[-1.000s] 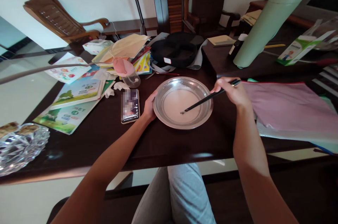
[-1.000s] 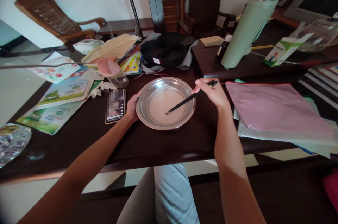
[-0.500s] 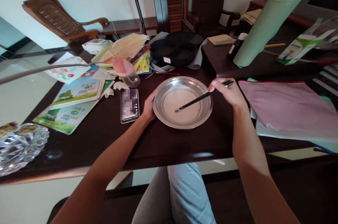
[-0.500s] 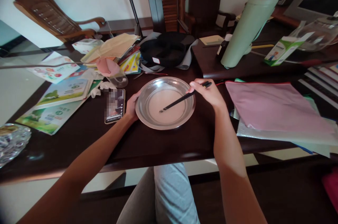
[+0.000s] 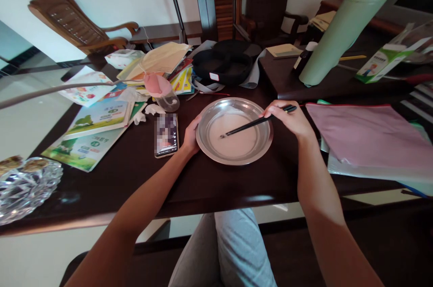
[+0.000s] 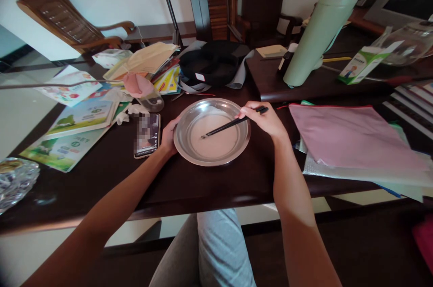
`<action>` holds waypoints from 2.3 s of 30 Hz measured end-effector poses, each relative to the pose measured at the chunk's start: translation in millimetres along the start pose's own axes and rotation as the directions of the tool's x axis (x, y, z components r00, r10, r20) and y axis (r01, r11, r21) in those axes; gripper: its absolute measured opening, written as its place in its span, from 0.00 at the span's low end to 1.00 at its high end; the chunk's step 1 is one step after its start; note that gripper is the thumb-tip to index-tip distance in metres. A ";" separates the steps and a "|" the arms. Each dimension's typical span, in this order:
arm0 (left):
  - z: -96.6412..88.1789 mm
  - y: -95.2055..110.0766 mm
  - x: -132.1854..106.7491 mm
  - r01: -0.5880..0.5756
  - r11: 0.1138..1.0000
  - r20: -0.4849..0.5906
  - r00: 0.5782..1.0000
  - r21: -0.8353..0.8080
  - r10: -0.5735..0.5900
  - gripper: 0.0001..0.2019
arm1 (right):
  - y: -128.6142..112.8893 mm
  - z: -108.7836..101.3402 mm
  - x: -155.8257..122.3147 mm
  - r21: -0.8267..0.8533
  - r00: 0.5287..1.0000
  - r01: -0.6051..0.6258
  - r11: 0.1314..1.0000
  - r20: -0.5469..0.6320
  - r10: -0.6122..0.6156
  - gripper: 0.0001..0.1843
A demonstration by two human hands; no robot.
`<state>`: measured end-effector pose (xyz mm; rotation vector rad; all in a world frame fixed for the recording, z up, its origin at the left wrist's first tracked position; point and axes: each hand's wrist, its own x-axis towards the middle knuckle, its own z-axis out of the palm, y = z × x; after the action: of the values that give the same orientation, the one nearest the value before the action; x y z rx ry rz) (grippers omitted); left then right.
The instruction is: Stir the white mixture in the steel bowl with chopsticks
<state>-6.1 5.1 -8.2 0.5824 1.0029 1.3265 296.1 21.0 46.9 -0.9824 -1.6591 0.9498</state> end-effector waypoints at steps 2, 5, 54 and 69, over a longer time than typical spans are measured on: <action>1.6 0.5 -0.8 -0.007 1.000 0.003 1.000 -0.003 0.007 0.14 | 1.2 -2.7 0.5 -0.027 0.995 0.002 1.000 -0.097 -0.004 0.25; 3.6 1.6 -1.9 -0.024 1.000 0.003 1.000 -0.002 0.024 0.17 | 4.9 -11.9 -1.2 -0.024 0.976 -0.003 1.000 -0.219 -0.002 0.25; 2.5 1.5 -1.6 -0.006 1.000 0.010 1.000 0.022 0.005 0.14 | 1.5 -4.9 1.2 -0.041 0.995 -0.013 0.999 -0.102 0.009 0.26; 5.3 3.3 -3.8 -0.015 1.000 0.017 1.000 0.012 0.015 0.16 | 0.1 -10.0 -0.1 -0.046 0.985 -0.019 0.999 -0.171 0.011 0.25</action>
<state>-3.0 3.1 -1.9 0.6109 0.9947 1.3275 305.7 22.4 49.2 -1.0787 -1.5382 0.8154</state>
